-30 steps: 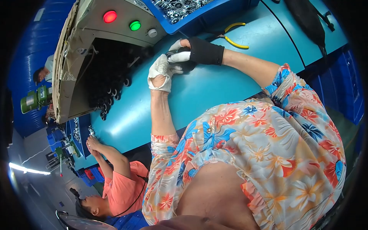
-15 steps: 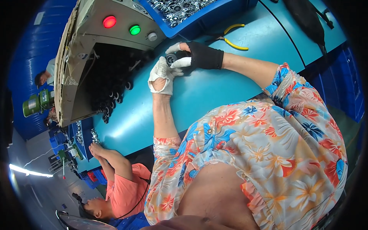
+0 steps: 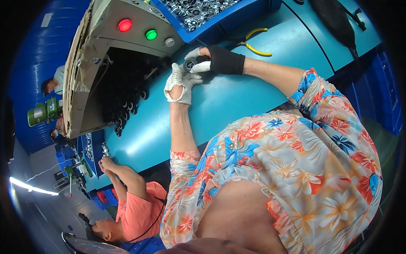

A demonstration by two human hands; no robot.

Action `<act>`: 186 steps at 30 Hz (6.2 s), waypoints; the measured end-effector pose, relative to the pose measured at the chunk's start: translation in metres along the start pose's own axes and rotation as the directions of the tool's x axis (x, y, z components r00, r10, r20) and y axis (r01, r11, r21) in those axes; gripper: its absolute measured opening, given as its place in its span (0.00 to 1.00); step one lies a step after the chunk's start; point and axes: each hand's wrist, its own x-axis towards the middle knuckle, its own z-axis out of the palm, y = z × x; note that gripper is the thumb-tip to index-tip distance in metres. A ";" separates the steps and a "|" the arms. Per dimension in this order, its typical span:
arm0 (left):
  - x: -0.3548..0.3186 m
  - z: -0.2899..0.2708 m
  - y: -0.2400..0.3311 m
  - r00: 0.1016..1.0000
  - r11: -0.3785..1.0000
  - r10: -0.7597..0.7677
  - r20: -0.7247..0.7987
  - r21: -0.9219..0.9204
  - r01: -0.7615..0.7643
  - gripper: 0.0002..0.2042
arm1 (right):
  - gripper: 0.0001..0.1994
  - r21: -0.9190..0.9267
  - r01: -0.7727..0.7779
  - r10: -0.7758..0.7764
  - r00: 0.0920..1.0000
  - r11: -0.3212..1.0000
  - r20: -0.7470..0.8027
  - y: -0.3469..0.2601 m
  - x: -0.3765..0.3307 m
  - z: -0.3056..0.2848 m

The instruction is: Assembling small mechanical components by inserting rubber seals into metal housings and using an assembly press.

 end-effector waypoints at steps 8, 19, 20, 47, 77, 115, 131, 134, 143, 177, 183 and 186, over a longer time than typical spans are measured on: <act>-0.009 0.003 0.005 0.998 0.973 0.058 -0.033 0.227 -0.049 0.12 | 0.23 -0.067 0.218 -0.221 0.974 0.974 -0.046 0.012 0.007 0.012; -0.250 -0.127 0.076 0.672 0.405 -0.686 -0.280 0.620 0.672 0.18 | 0.14 -0.710 0.338 -0.517 0.855 0.618 -0.043 -0.115 0.034 -0.138; -0.269 -0.143 0.063 0.634 0.320 -0.671 -0.384 0.622 0.715 0.21 | 0.12 -0.666 0.299 -0.503 0.854 0.684 -0.134 -0.115 0.045 -0.141; 0.269 -0.051 0.070 0.479 -0.035 0.557 0.679 0.595 -0.803 0.17 | 0.17 -0.921 -0.244 0.314 0.938 0.303 -0.146 -0.095 0.037 -0.191; -0.009 -0.007 0.017 0.985 0.995 0.048 -0.165 0.091 -0.033 0.22 | 0.09 0.059 0.203 -0.200 0.979 0.978 -0.045 -0.091 -0.012 -0.046; -0.003 0.004 -0.013 0.978 0.967 0.207 0.027 -0.155 -0.201 0.33 | 0.14 0.522 -0.147 0.303 0.925 0.840 -0.228 -0.016 -0.023 0.005; -0.001 0.006 -0.026 0.967 0.937 0.255 -0.013 0.252 -0.244 0.17 | 0.09 -0.242 0.173 -0.257 0.889 0.955 -0.379 0.009 -0.019 0.020; -0.004 0.006 -0.027 0.969 0.948 0.245 -0.019 0.216 -0.235 0.17 | 0.08 -0.297 0.179 -0.285 0.887 0.938 -0.364 0.012 -0.018 0.017; -0.012 0.024 -0.020 0.991 0.992 0.125 -0.038 0.037 -0.124 0.21 | 0.07 -0.535 0.228 -0.461 0.814 0.814 -0.354 0.006 -0.021 0.017; 0.005 -0.003 -0.018 0.957 0.931 0.229 -0.178 -0.246 -0.269 0.16 | 0.12 -0.848 0.127 -0.190 0.981 0.515 0.032 -0.019 -0.013 0.046; 0.001 -0.004 -0.011 0.962 0.932 0.213 -0.172 -0.258 -0.253 0.16 | 0.10 -0.857 0.086 -0.234 0.971 0.508 -0.041 -0.008 -0.007 0.051; -0.004 -0.001 -0.011 0.962 0.931 0.197 -0.188 -0.271 -0.244 0.16 | 0.13 -0.723 0.193 -0.444 0.879 0.663 -0.173 -0.018 -0.015 0.043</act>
